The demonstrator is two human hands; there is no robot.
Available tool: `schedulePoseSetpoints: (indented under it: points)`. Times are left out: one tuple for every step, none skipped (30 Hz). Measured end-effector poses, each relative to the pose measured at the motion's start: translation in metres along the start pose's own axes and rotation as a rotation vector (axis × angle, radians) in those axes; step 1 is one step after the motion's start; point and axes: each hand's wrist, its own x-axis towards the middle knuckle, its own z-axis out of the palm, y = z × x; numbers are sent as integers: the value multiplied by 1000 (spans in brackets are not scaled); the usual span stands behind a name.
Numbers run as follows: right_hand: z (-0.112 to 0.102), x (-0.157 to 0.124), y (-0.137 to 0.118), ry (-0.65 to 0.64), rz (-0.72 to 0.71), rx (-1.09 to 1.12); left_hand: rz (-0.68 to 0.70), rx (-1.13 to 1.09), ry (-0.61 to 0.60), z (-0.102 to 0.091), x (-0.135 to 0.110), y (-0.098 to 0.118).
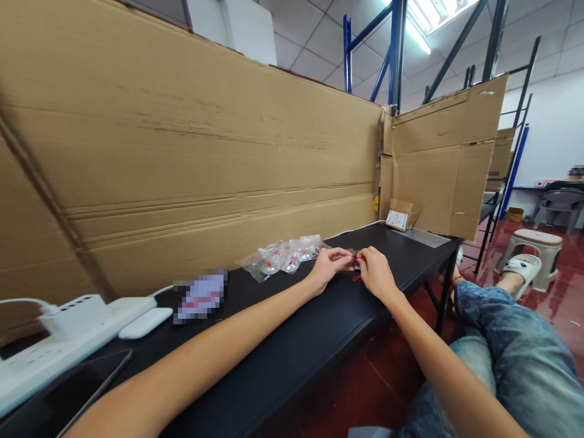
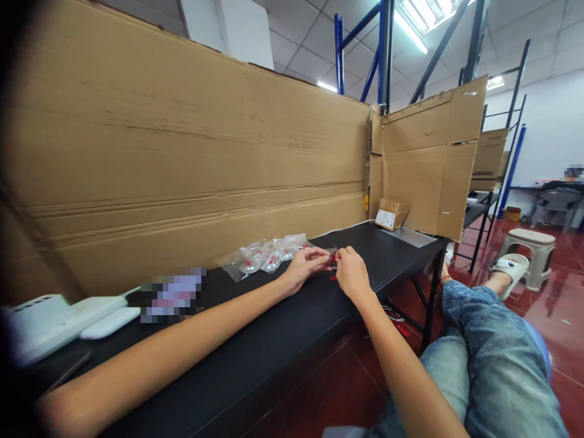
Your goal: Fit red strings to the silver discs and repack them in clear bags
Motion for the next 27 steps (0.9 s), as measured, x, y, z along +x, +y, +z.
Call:
schedulePoseSetpoints:
  points:
    - [0,0,-1,-1,9,-15,-4,-6,0,0,0,0]
    - [1,0,-2,-5,14,-29,-9,-11,-3,0,-1,1]
    - [1,-1,-2,-9,17,-43,-15,-16,-8,0,-1,1]
    - [1,-1,-3,-15,17,-54,-21,-20,-14,0,-1,2]
    - [2,-1,-3,-22,16,-64,-28,-23,-21,0,-1,2]
    - [2,-1,-3,-30,14,-70,-34,-25,-27,0,-2,3]
    - [2,-2,-3,-35,12,-74,-37,-25,-32,0,-2,3]
    - [2,-2,-3,-40,7,-73,-41,-25,-37,-1,-2,2]
    - [2,-2,-3,-45,-3,-68,-43,-22,-43,-1,-2,2]
    - [1,-2,-3,-49,-17,-59,-44,-18,-50,-2,-1,2]
    - [1,-2,-2,-52,-34,-47,-46,-14,-58,-2,-1,1]
    - [1,-2,-2,-54,-51,-34,-46,-9,-65,-3,-1,0]
    - [1,-2,-2,-56,-68,-21,-43,-5,-71,-4,0,-1]
    - [1,-2,-1,-56,-82,-9,-37,-1,-76,-4,0,-1]
    - [1,-3,-1,-56,-91,1,-32,2,-81,-4,0,-2]
    - [1,-3,-1,-55,-97,6,-31,4,-87,-5,0,-2]
    - [1,-3,0,-55,-100,9,-34,6,-94,-5,0,-2]
    - [2,-3,0,-55,-103,10,-40,6,-98,-5,0,-2]
    - [2,-3,0,-56,-106,10,-49,7,-101,-5,0,-2]
    - [2,-3,0,-57,-108,10,-56,8,-101,-5,0,-2]
    - [2,-3,0,-61,-111,10,-60,8,-102,-5,0,-2]
    - [2,-3,1,-63,-114,11,-61,10,-101,-5,0,-2]
    - [2,-3,1,-66,-116,11,-60,13,-99,-4,0,-1]
    - [2,-3,1,-67,-117,11,-58,17,-97,-4,0,-1]
    - [3,-3,1,-67,-118,11,-57,20,-97,-4,0,-1]
    - [3,-3,2,-66,-120,10,-56,22,-97,-5,0,-1]
    - [3,-3,2,-65,-123,10,-56,25,-99,-5,0,-2]
